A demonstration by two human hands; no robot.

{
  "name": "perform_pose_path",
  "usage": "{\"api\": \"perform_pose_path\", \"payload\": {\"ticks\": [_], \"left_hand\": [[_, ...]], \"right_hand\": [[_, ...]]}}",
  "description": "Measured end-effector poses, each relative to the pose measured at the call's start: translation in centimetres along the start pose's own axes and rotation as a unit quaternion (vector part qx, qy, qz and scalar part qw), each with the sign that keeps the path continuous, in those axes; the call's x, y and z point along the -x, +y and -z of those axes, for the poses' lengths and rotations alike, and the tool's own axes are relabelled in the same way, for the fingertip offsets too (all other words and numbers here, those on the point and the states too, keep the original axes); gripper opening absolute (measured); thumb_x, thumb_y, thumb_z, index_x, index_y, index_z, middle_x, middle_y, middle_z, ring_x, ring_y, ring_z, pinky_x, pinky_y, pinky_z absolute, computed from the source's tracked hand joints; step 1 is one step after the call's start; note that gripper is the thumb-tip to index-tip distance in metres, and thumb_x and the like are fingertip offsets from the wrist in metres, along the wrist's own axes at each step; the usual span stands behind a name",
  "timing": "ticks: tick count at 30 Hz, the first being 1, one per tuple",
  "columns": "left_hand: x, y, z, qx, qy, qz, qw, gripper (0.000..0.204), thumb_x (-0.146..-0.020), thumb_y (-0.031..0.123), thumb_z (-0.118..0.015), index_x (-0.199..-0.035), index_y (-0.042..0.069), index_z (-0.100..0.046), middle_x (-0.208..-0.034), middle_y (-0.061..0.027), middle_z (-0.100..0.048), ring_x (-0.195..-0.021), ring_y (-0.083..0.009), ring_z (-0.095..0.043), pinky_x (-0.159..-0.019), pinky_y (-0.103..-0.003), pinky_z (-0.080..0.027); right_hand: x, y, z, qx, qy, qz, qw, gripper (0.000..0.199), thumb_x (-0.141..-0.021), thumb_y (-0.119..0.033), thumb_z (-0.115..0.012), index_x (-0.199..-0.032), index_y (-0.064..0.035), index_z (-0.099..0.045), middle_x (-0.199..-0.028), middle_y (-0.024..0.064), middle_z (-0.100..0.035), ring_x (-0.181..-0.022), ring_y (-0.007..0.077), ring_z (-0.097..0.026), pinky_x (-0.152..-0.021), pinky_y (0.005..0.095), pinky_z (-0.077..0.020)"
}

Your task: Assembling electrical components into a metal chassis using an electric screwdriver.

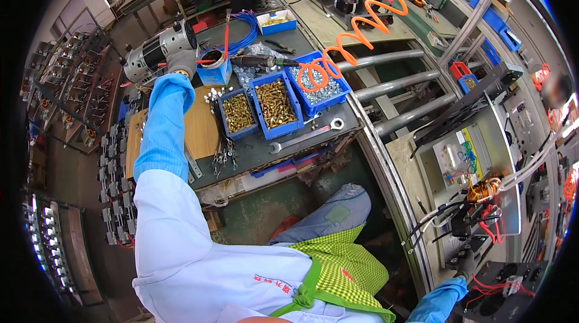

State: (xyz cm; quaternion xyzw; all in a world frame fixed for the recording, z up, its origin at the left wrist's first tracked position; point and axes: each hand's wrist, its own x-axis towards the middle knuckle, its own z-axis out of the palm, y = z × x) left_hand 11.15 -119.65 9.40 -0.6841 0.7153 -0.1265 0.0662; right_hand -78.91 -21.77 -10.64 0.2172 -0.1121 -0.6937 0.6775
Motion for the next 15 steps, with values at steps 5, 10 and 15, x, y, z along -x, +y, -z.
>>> {"api": "perform_pose_path", "payload": {"ticks": [5,10,15], "left_hand": [[3.7,-3.5,2.7,0.027,0.002,0.045,0.999,0.026,-0.088,0.021,-0.055,-0.109,0.019,-0.069,-0.112,-0.0102,-0.067,-0.105,-0.0324,-0.064,-0.082,-0.052,-0.048],[6.0,-7.1,1.8,0.094,-0.004,0.071,0.993,0.030,-0.085,0.027,-0.061,-0.112,0.018,-0.066,-0.113,-0.0126,-0.065,-0.107,-0.0337,-0.061,-0.090,-0.045,-0.047],[6.9,-6.6,-0.1,0.187,0.037,0.055,0.980,0.030,-0.084,0.029,-0.061,-0.112,0.020,-0.067,-0.113,-0.0113,-0.065,-0.108,-0.0315,-0.060,-0.092,-0.043,-0.047]], "right_hand": [[-1.7,-1.3,4.1,-0.099,-0.063,-0.081,0.990,0.061,-0.081,-0.030,-0.062,-0.131,0.0000,-0.047,-0.142,0.0226,-0.038,-0.122,0.0286,-0.047,-0.099,0.0331,-0.0398],[-3.9,-2.1,3.8,-0.300,-0.190,-0.177,0.918,0.063,-0.081,-0.030,-0.062,-0.133,0.0020,-0.044,-0.142,0.0222,-0.038,-0.121,0.0286,-0.047,-0.098,0.0328,-0.0398],[-2.0,0.6,2.4,-0.459,-0.323,-0.235,0.794,0.066,-0.082,-0.029,-0.062,-0.135,0.0039,-0.041,-0.142,0.0218,-0.039,-0.121,0.0285,-0.048,-0.098,0.0325,-0.0398]]}}
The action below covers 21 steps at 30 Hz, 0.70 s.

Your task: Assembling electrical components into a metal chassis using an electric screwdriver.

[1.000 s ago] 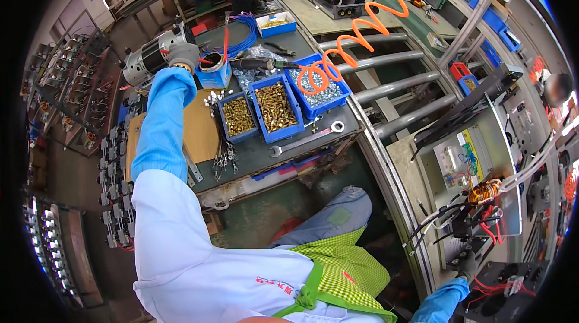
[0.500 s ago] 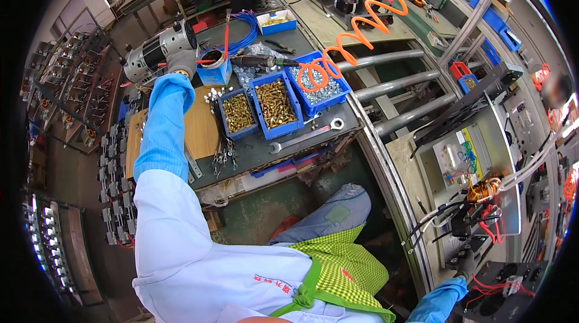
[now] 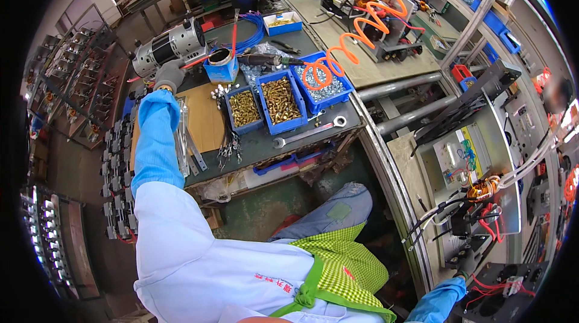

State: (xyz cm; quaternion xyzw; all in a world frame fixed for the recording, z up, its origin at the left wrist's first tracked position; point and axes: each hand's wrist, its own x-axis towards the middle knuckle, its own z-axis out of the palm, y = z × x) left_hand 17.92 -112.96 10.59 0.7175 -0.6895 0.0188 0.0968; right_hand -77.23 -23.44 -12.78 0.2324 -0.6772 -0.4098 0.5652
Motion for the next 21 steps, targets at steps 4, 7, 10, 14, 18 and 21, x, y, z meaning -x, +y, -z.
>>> {"api": "perform_pose_path", "payload": {"ticks": [4,7,10,14,18,21], "left_hand": [[3.7,-2.5,5.2,-0.001,0.066,0.003,0.998,0.033,-0.084,0.030,-0.062,-0.115,0.021,-0.066,-0.112,-0.0122,-0.065,-0.107,-0.0322,-0.060,-0.092,-0.043,-0.047],[6.5,-4.2,5.7,0.064,0.126,-0.082,0.987,0.030,-0.084,0.027,-0.062,-0.112,0.018,-0.067,-0.106,-0.0154,-0.066,-0.102,-0.0355,-0.061,-0.088,-0.045,-0.047],[8.0,-0.8,5.7,0.176,0.188,-0.205,0.944,0.027,-0.086,0.025,-0.061,-0.110,0.013,-0.067,-0.101,-0.0171,-0.066,-0.097,-0.0365,-0.061,-0.084,-0.044,-0.048],[14.2,8.2,7.4,0.312,0.143,-0.331,0.879,0.028,-0.092,0.023,-0.057,-0.114,0.007,-0.064,-0.091,-0.0155,-0.065,-0.085,-0.0271,-0.063,-0.077,-0.035,-0.048],[22.7,16.7,6.2,0.420,-0.068,-0.425,0.799,0.031,-0.094,0.015,-0.054,-0.123,0.004,-0.059,-0.092,-0.0089,-0.065,-0.084,-0.0130,-0.058,-0.076,-0.029,-0.047],[29.9,25.1,6.1,0.473,-0.306,-0.450,0.693,0.032,-0.092,0.011,-0.055,-0.122,0.001,-0.057,-0.095,-0.0049,-0.065,-0.088,-0.0128,-0.058,-0.080,-0.028,-0.048]], "right_hand": [[-7.2,-0.6,9.0,-0.517,-0.337,-0.183,0.766,0.062,-0.081,-0.028,-0.062,-0.132,0.0032,-0.044,-0.137,0.0210,-0.045,-0.116,0.0282,-0.051,-0.094,0.0330,-0.0426],[-13.3,2.3,17.7,-0.706,-0.418,-0.313,0.479,0.058,-0.081,-0.027,-0.062,-0.128,0.0026,-0.048,-0.125,0.0184,-0.053,-0.108,0.0268,-0.055,-0.088,0.0336,-0.0455],[-13.0,3.0,18.4,-0.709,-0.370,-0.450,0.397,0.056,-0.080,-0.027,-0.061,-0.126,0.0022,-0.050,-0.109,0.0131,-0.061,-0.096,0.0244,-0.059,-0.078,0.0340,-0.0478],[-12.4,2.7,17.2,-0.697,-0.418,-0.406,0.418,0.053,-0.089,-0.034,-0.056,-0.130,-0.0012,-0.052,-0.122,0.0170,-0.058,-0.110,0.0276,-0.055,-0.094,0.0348,-0.0411],[-16.5,3.1,23.0,-0.740,-0.318,-0.453,0.383,0.046,-0.088,-0.032,-0.060,-0.123,-0.0020,-0.058,-0.101,0.0136,-0.063,-0.088,0.0236,-0.059,-0.077,0.0365,-0.0472],[-14.6,2.7,20.3,-0.685,-0.334,-0.473,0.443,0.045,-0.078,-0.029,-0.063,-0.112,0.0002,-0.059,-0.096,0.0151,-0.064,-0.083,0.0231,-0.060,-0.074,0.0356,-0.0477]]}}
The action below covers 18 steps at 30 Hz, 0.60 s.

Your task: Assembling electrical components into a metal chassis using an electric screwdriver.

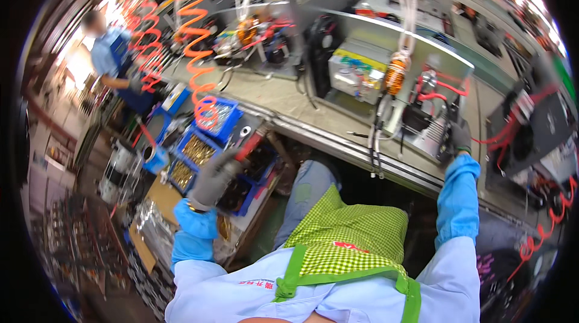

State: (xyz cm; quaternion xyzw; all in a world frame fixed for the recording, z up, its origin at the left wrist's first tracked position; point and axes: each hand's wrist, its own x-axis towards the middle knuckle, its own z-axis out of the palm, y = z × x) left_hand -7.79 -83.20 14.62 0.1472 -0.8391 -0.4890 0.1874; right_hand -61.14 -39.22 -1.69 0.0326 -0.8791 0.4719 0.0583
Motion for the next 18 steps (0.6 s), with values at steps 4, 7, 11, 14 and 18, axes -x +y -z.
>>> {"api": "perform_pose_path", "payload": {"ticks": [4,7,11,14,18], "left_hand": [[-4.8,-0.2,-11.3,0.183,-0.252,0.008,0.950,0.035,-0.093,0.014,-0.056,-0.123,-0.002,-0.054,-0.097,-0.0049,-0.064,-0.090,-0.0133,-0.058,-0.083,-0.029,-0.047],[-6.3,0.6,-20.2,0.249,-0.363,-0.009,0.898,0.039,-0.097,0.017,-0.053,-0.130,-0.002,-0.047,-0.102,-0.0074,-0.061,-0.093,-0.0141,-0.060,-0.083,-0.029,-0.049],[-7.6,2.6,-28.3,0.323,-0.403,0.117,0.848,0.038,-0.097,0.019,-0.051,-0.128,-0.003,-0.047,-0.103,-0.0094,-0.059,-0.097,-0.0179,-0.060,-0.088,-0.033,-0.052],[-8.8,2.8,-32.9,0.363,-0.413,0.180,0.815,0.039,-0.097,0.020,-0.051,-0.128,-0.003,-0.044,-0.102,-0.0102,-0.058,-0.094,-0.0193,-0.062,-0.088,-0.036,-0.054],[-10.1,4.3,-37.4,0.417,-0.373,0.211,0.802,0.042,-0.097,0.022,-0.051,-0.129,-0.003,-0.040,-0.101,-0.0086,-0.053,-0.090,-0.0196,-0.060,-0.088,-0.040,-0.054]], "right_hand": [[0.8,1.2,0.7,-0.040,0.011,-0.016,0.999,0.044,-0.080,-0.032,-0.058,-0.111,-0.0009,-0.059,-0.095,0.0212,-0.064,-0.077,0.0336,-0.064,-0.072,0.0435,-0.0490],[0.6,1.6,0.4,0.183,0.037,0.141,0.972,0.028,-0.086,-0.027,-0.051,-0.104,-0.0069,-0.061,-0.098,0.0183,-0.059,-0.091,0.0390,-0.059,-0.079,0.0478,-0.0491],[3.4,-2.8,0.9,0.194,0.062,0.146,0.968,0.027,-0.085,-0.026,-0.052,-0.103,-0.0081,-0.061,-0.099,0.0187,-0.058,-0.092,0.0370,-0.059,-0.078,0.0468,-0.0503],[3.9,-3.5,2.1,0.140,0.055,0.091,0.984,0.048,-0.075,-0.032,-0.055,-0.111,-0.0009,-0.059,-0.110,0.0266,-0.060,-0.106,0.0413,-0.055,-0.092,0.0456,-0.0425],[4.7,-3.8,2.3,0.220,0.090,0.176,0.955,0.027,-0.083,-0.023,-0.054,-0.101,-0.0055,-0.062,-0.101,0.0151,-0.059,-0.096,0.0348,-0.058,-0.081,0.0456,-0.0491]]}}
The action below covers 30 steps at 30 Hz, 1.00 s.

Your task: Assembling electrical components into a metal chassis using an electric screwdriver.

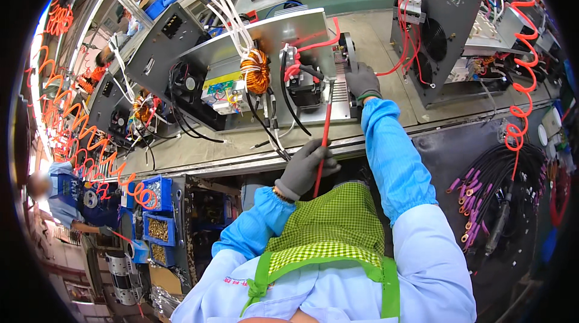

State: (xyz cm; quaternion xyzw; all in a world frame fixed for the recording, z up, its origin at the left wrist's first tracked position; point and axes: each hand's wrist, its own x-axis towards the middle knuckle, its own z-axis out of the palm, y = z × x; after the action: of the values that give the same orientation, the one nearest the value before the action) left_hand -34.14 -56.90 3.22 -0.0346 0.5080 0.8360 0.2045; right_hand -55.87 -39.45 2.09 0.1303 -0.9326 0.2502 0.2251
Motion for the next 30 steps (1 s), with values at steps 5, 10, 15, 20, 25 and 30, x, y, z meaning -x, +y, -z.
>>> {"api": "perform_pose_path", "payload": {"ticks": [5,10,15,20,25,30], "left_hand": [[-3.4,-0.8,-1.1,0.083,0.000,-0.039,0.996,0.043,-0.097,0.025,-0.053,-0.128,-0.002,-0.039,-0.100,-0.0078,-0.050,-0.086,-0.0166,-0.056,-0.089,-0.040,-0.053],[-4.9,-0.6,-1.4,0.108,0.020,-0.046,0.993,0.029,-0.098,0.021,-0.050,-0.118,0.001,-0.044,-0.099,-0.0069,-0.049,-0.080,-0.0141,-0.055,-0.088,-0.040,-0.053],[-5.4,-0.1,-3.0,0.105,0.046,-0.038,0.993,0.023,-0.099,0.020,-0.048,-0.115,0.004,-0.045,-0.097,-0.0052,-0.049,-0.076,-0.0119,-0.053,-0.086,-0.038,-0.053],[-5.4,0.1,-2.7,0.139,0.043,-0.033,0.989,0.023,-0.099,0.020,-0.047,-0.115,0.004,-0.045,-0.096,-0.0052,-0.049,-0.076,-0.0122,-0.053,-0.087,-0.039,-0.052],[-5.0,-0.4,-2.4,0.137,0.064,-0.054,0.987,0.033,-0.099,0.021,-0.049,-0.124,0.001,-0.043,-0.096,-0.0058,-0.049,-0.078,-0.0117,-0.053,-0.088,-0.038,-0.053],[-4.3,-0.7,-3.4,0.118,0.072,-0.064,0.988,0.033,-0.099,0.021,-0.049,-0.125,0.002,-0.042,-0.096,-0.0053,-0.048,-0.077,-0.0110,-0.053,-0.087,-0.038,-0.053]], "right_hand": [[-0.6,1.5,-0.8,-0.033,-0.075,-0.039,0.996,0.035,-0.081,-0.026,-0.055,-0.107,-0.0041,-0.059,-0.101,0.0170,-0.058,-0.092,0.0368,-0.057,-0.081,0.0470,-0.0484],[-0.4,0.9,-1.5,-0.020,-0.014,-0.072,0.997,0.036,-0.080,-0.025,-0.052,-0.110,-0.0046,-0.058,-0.106,0.0175,-0.057,-0.099,0.0362,-0.056,-0.085,0.0455,-0.0475],[-0.5,3.1,-2.3,0.042,-0.009,-0.026,0.999,0.037,-0.080,-0.023,-0.049,-0.112,-0.0079,-0.057,-0.112,0.0177,-0.056,-0.102,0.0361,-0.054,-0.087,0.0453,-0.0465],[-0.8,2.2,-2.0,-0.065,-0.048,-0.129,0.988,0.044,-0.084,-0.039,-0.048,-0.115,-0.0084,-0.057,-0.119,0.0150,-0.055,-0.111,0.0381,-0.049,-0.096,0.0459,-0.0406],[-0.4,0.6,-0.6,-0.071,-0.058,-0.129,0.987,0.043,-0.080,-0.027,-0.047,-0.119,-0.0090,-0.053,-0.115,0.0146,-0.056,-0.106,0.0359,-0.052,-0.093,0.0453,-0.0435],[-0.5,1.4,-0.9,-0.104,-0.041,-0.153,0.982,0.043,-0.079,-0.030,-0.049,-0.117,-0.0100,-0.055,-0.118,0.0142,-0.056,-0.109,0.0354,-0.051,-0.095,0.0457,-0.0422]]}}
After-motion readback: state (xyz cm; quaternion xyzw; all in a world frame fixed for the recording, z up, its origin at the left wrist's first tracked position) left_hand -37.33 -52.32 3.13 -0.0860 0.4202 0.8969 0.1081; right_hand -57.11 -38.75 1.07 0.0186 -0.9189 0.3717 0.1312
